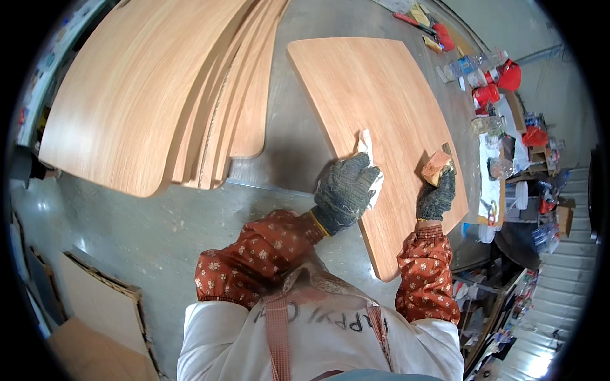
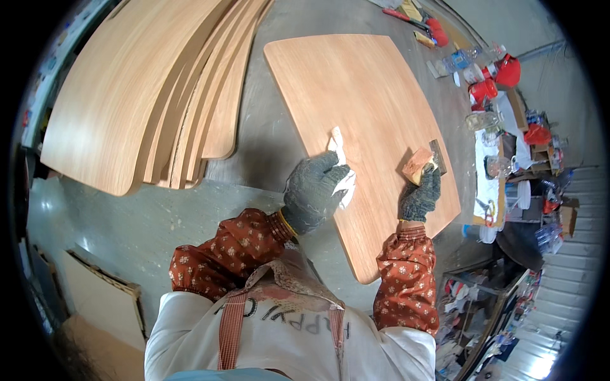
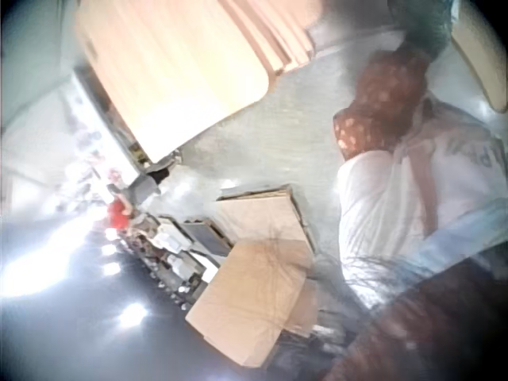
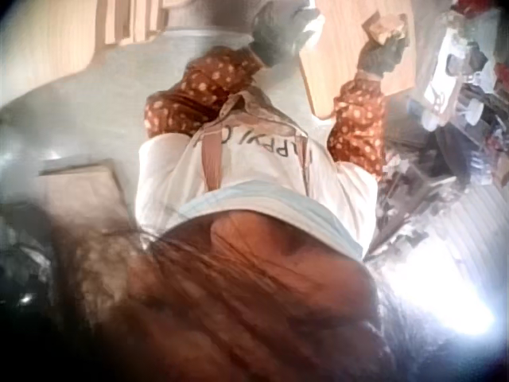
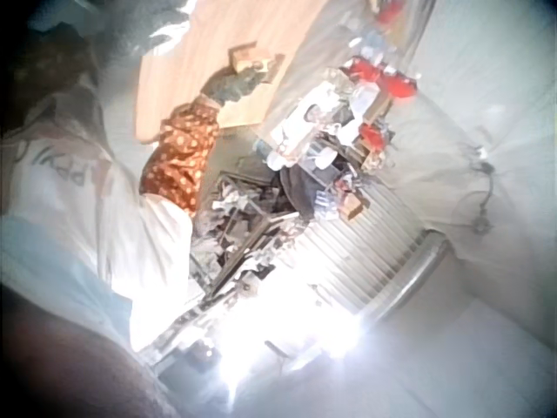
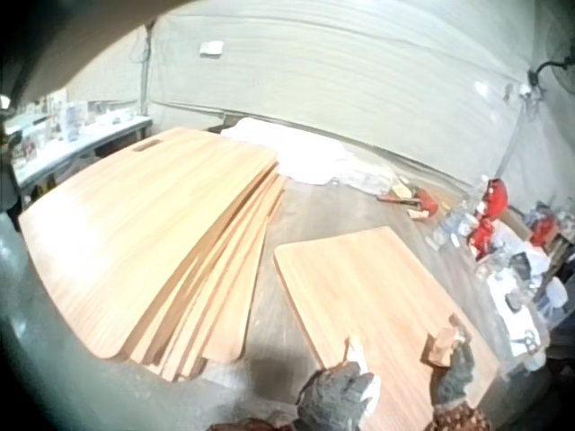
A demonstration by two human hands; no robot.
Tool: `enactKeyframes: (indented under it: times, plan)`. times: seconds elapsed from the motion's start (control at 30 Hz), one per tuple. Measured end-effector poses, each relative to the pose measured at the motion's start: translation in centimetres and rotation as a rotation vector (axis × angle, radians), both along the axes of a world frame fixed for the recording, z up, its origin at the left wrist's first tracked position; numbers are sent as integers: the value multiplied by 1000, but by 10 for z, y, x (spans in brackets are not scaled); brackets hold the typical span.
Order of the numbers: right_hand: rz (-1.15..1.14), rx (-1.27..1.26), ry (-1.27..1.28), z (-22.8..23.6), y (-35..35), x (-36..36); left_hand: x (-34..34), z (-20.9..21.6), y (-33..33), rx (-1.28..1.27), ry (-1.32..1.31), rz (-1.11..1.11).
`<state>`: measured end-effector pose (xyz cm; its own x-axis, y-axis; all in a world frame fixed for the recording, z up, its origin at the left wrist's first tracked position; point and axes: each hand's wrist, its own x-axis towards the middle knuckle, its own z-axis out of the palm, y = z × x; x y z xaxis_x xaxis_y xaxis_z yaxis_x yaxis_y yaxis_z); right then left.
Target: The person wipes a wooden board with a cloth and a liquid from a bottle, then uses a sanding block to rub the surface of the board.
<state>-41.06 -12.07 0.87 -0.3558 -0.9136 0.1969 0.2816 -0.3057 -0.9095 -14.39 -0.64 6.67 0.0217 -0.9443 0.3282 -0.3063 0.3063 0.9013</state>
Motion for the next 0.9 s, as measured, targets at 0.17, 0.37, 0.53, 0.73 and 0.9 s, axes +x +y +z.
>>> enactKeyframes:
  times: [0.17, 0.37, 0.53, 0.73, 0.9]
  plan:
    - [-10, -26, 107, -1, 6, 0, 20, -17, -52, -203, -466, 400]
    - [90, 5, 67, 3, 11, 4, 101, -24, -141, -423, -788, 669]
    - [71, 20, 224, 9, 15, 9, 143, -17, -205, -319, -1081, 657]
    - [-87, -111, 661, 8, 16, 9, 169, -15, -238, -212, -1092, 593]
    - [-203, -437, 1093, -1, 14, 0, 130, -35, -187, -347, -641, 424]
